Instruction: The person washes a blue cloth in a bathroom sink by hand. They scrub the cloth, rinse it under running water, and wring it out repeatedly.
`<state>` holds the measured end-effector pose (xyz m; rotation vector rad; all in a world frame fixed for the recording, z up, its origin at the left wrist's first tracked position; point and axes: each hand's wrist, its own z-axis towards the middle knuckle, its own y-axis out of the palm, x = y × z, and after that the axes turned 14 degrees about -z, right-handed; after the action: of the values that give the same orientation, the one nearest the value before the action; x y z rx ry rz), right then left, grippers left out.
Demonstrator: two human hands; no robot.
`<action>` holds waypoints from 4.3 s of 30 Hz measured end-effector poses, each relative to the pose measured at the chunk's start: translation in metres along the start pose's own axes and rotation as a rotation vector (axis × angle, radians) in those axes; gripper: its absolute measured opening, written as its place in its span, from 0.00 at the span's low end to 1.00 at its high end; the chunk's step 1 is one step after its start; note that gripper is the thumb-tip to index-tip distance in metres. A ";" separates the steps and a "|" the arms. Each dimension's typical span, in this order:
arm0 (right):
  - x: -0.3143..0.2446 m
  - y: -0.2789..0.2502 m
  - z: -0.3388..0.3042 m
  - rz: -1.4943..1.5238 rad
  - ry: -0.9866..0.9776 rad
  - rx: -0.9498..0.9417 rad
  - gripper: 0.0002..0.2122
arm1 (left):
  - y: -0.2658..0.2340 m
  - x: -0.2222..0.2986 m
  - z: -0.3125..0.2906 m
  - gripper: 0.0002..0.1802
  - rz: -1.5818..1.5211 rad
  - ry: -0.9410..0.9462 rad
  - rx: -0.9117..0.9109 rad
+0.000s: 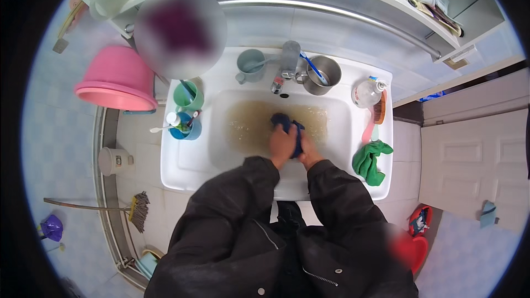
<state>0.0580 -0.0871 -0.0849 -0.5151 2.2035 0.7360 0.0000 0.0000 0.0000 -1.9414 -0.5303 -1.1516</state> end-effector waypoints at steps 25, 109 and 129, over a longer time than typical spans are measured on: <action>-0.022 0.027 -0.011 0.285 0.379 -0.117 0.30 | -0.024 -0.060 0.060 0.31 0.064 0.287 -0.503; 0.000 0.035 0.058 -1.934 -0.353 0.155 0.21 | -0.132 -0.055 0.025 0.25 0.597 0.049 -0.338; -0.126 0.032 -0.205 -1.275 -0.270 0.176 0.16 | -0.036 0.056 0.042 0.20 -0.247 0.294 -0.379</action>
<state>0.0137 -0.1780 0.1363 -1.4017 1.2535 -0.0884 0.0255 0.0529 0.0528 -2.0025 -0.4218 -1.7689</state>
